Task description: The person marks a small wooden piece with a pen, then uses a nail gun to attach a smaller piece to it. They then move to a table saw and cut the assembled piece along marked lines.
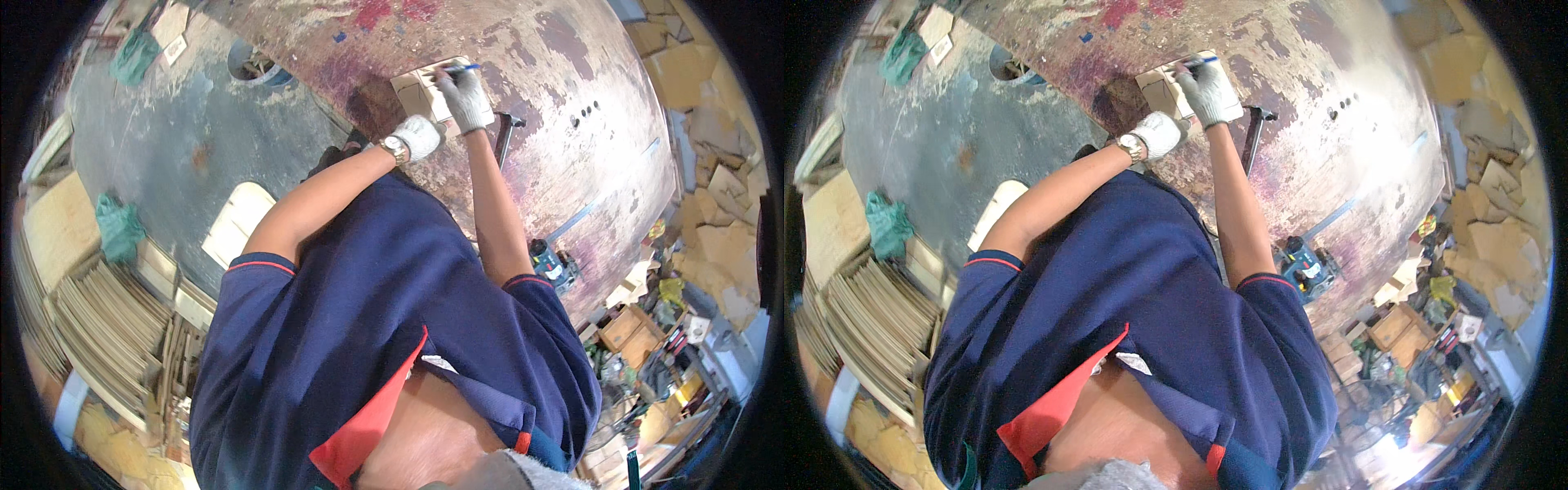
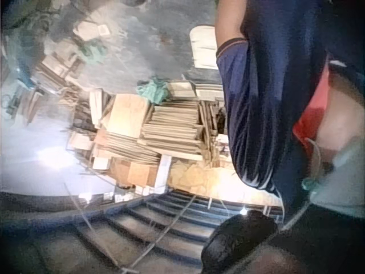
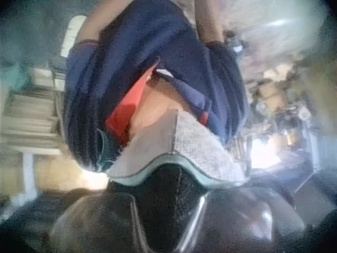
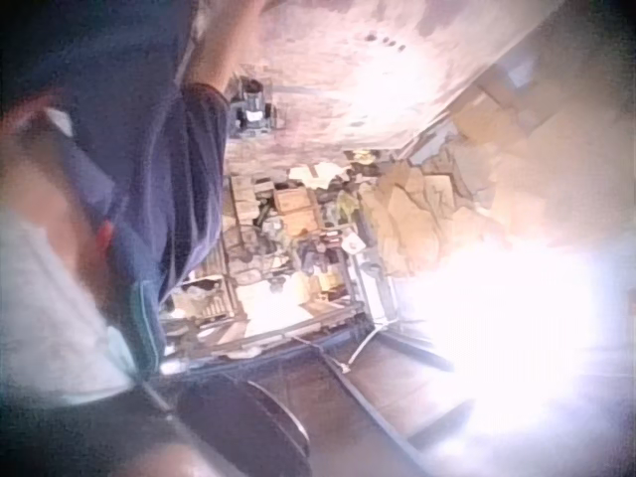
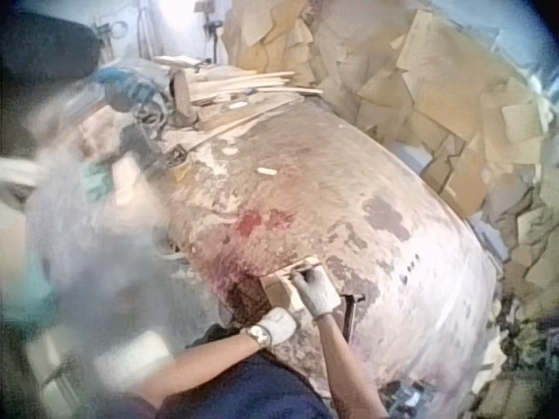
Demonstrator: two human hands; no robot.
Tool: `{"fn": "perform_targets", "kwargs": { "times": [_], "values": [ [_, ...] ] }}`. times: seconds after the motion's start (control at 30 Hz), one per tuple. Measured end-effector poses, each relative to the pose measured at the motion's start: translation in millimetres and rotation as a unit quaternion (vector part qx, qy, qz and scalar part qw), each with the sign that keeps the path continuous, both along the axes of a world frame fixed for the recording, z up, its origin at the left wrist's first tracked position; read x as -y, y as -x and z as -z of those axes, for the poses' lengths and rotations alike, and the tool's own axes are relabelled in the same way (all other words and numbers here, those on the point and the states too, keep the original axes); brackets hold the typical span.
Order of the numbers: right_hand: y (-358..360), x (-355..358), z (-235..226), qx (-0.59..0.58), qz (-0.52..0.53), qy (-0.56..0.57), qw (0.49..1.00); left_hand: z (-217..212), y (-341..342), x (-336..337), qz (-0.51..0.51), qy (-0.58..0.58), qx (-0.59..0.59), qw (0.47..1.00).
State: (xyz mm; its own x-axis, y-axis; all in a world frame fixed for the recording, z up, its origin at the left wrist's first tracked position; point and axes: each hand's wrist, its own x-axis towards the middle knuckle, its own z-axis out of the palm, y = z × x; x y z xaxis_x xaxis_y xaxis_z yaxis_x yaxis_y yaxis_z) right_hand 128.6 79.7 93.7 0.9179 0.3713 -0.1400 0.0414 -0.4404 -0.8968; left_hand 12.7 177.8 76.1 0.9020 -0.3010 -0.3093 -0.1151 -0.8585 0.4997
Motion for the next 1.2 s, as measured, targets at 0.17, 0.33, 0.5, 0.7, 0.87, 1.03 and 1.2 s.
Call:
{"fn": "perform_targets", "kwargs": {
  "times": [0.17,0.33,0.5,0.7,0.87,1.03,1.2],
  "values": [
    [53.5,65.7,-1.3,-0.047,0.243,-0.090,0.965,-18.8,0.6,-54.3,0.132,-0.093,0.025,0.987],
    [131.7,94.1,6.9,-0.067,0.319,-0.142,0.935,6.6,12.1,-91.4,0.185,-0.025,0.154,0.970],
    [180.7,88.6,13.5,-0.107,0.348,-0.103,0.926,12.9,16.9,-110.4,0.237,-0.063,0.223,0.944],
    [204.2,64.3,5.1,-0.128,0.384,-0.073,0.912,-9.1,9.7,-131.4,-0.070,0.173,0.267,0.945],
    [205.8,38.7,-18.3,-0.149,0.435,-0.039,0.887,-9.1,-29.2,-181.9,-0.404,0.376,0.083,0.830],
    [210.4,10.8,-52.6,-0.102,0.478,-0.008,0.873,-12.4,-33.3,-230.5,-0.396,0.090,0.196,0.893],
    [200.2,-16.5,-98.8,0.016,0.436,0.009,0.900,-36.5,-26.7,-228.1,-0.306,0.478,-0.128,0.814]
  ]
}}
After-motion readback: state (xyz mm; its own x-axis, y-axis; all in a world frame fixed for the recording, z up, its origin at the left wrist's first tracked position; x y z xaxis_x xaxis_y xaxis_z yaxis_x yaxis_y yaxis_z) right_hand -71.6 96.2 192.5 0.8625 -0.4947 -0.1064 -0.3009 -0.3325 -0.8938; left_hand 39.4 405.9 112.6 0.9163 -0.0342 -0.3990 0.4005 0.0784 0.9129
